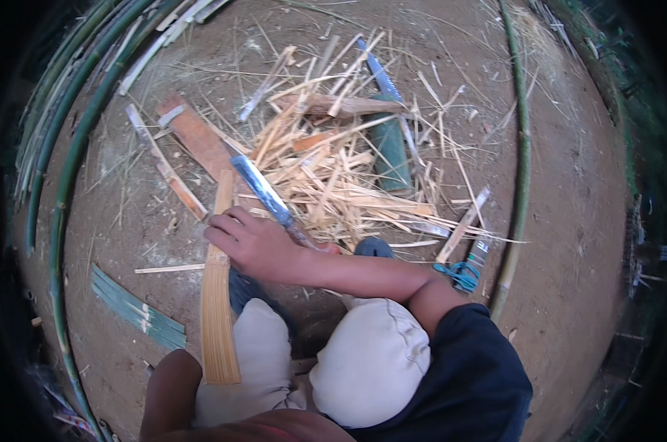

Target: The person sits on the ground and uses a machete to split long bamboo poles into thin strips. They hold the bamboo with one hand and strike it with the machete to separate the material, accumulating a pile of bamboo strips and shavings.

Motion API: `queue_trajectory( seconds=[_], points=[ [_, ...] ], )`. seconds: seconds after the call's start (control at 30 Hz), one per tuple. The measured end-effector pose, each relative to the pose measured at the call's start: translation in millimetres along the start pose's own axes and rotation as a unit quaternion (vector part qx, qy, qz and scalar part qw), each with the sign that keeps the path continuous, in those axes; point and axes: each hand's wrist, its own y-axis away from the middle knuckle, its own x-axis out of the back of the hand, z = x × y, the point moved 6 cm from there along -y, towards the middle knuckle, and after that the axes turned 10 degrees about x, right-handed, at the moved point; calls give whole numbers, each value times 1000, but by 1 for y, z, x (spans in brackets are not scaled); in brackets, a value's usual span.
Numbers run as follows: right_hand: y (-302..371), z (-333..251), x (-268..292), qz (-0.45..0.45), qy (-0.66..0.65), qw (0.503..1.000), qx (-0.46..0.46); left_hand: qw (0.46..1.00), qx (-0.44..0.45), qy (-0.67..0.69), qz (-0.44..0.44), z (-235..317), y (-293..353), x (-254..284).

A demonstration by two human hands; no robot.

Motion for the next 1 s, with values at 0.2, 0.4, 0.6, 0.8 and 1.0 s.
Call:
queue_trajectory(
  seconds=[0.2,0.4,0.6,0.8,1.0],
  points=[
    [-35,4,-9,-61,10,998,30,1000,27,-5,7,-12,4,11],
    [-86,33,-10,-170,50,983,40,997,66,-44,17,-41,-1,40],
    [-102,37,-13,-78,69,995,-7,913,393,-106,39,-144,22,-45],
    [-83,12,-32,-4,89,995,53,764,548,339,-15,-138,37,-77],
    [-49,30,-36,-56,0,998,-31,794,483,370,1,-123,47,-61]
  ],
)
